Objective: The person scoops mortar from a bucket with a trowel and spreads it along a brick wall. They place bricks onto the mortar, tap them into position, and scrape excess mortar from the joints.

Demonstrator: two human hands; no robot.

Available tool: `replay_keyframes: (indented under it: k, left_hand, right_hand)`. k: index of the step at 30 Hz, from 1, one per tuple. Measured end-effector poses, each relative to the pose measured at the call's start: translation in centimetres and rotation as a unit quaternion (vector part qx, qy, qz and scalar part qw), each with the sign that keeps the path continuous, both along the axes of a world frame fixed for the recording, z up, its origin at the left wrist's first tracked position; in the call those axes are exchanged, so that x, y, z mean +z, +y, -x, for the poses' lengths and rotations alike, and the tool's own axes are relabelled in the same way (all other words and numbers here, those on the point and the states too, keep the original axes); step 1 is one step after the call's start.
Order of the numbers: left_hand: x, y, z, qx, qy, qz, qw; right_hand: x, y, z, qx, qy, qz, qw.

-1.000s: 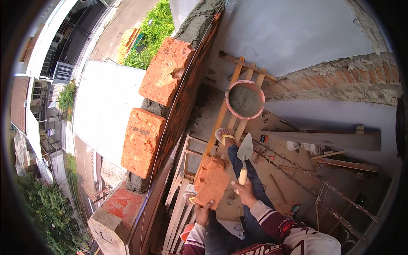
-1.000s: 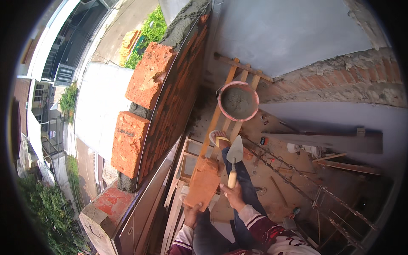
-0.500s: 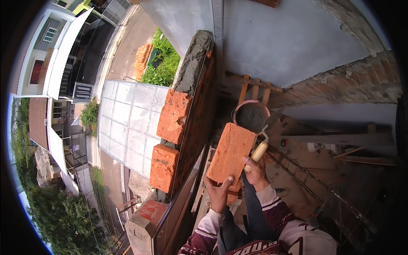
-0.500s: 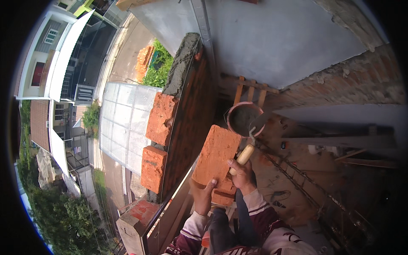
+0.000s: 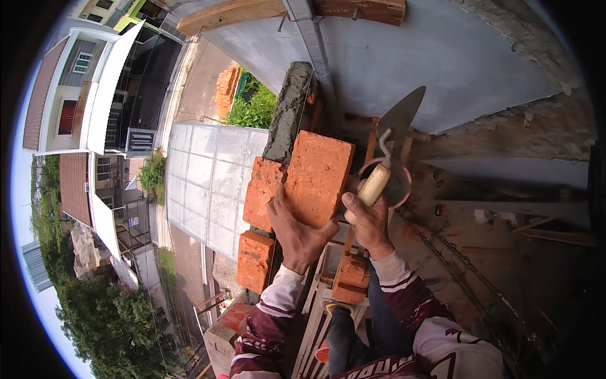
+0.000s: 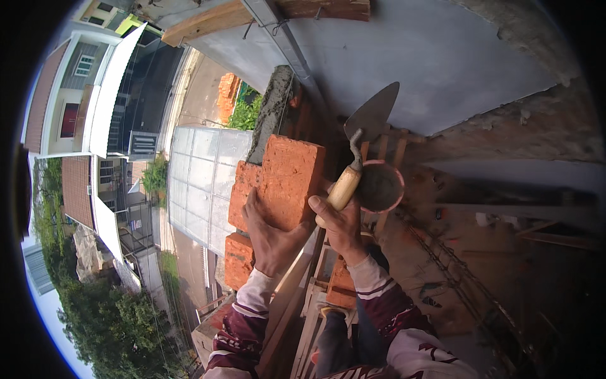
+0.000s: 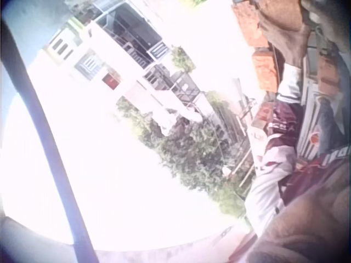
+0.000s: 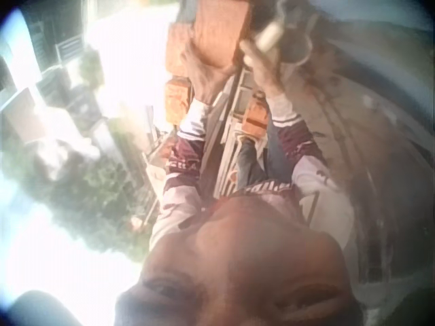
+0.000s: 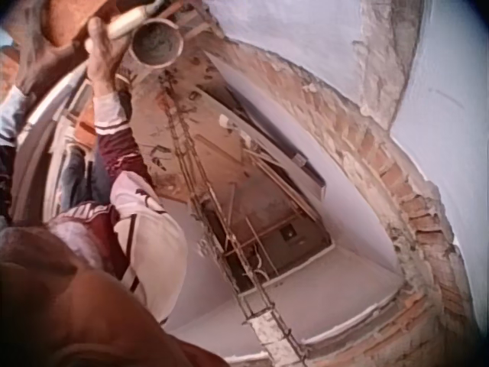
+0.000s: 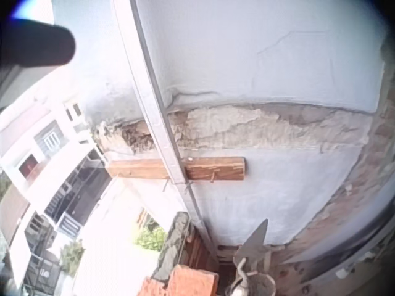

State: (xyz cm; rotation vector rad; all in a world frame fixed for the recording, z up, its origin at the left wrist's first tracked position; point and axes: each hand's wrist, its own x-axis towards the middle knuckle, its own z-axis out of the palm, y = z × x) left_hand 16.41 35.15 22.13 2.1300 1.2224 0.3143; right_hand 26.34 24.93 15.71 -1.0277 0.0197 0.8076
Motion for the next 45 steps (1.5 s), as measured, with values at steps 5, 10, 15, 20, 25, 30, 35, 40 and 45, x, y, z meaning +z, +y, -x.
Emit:
replay_keyframes:
  k: [5,10,15,20,25,30,35,40,45]
  left_hand:
    - [-0.9,9.1,-1.4,0.058,-0.08,0.098,0.99]
    - [-4.9,18.2,-6.2,0.05,-0.095,0.101,0.989]
    - [-8.9,21.8,-10.5,0.05,-0.038,0.081,0.995]
    - [-11.0,22.5,-12.7,0.036,0.015,0.058,0.998]
    - [-11.4,22.3,-13.8,0.011,0.076,0.026,0.997]
    - [-11.7,22.5,-14.0,-0.022,0.098,0.024,0.995]
    - [-12.7,23.3,-14.0,-0.059,0.065,-0.016,0.996]
    - [-12.8,23.4,-13.9,-0.067,0.043,-0.008,0.997]
    - [-11.7,24.4,-14.0,-0.097,0.126,0.055,0.986]
  right_hand:
    - [-2.7,-3.0,-0.5,0.004,-0.017,0.038,0.999]
    - [-5.7,-11.3,2.2,0.045,0.036,0.176,0.983]
    - [-7.8,-17.1,4.0,0.07,0.064,0.276,0.956]
    - [-8.1,-19.9,4.6,0.08,0.057,0.322,0.941]
    - [-8.2,-20.6,5.5,0.069,0.073,0.33,0.939]
    - [-8.5,-20.6,6.3,0.073,0.113,0.325,0.936]
    - [-8.9,-20.5,6.9,0.085,0.096,0.32,0.939]
    - [-9.3,-20.1,7.1,0.093,0.057,0.328,0.938]
    - [-8.1,-18.8,5.8,0.152,-0.039,0.395,0.905]
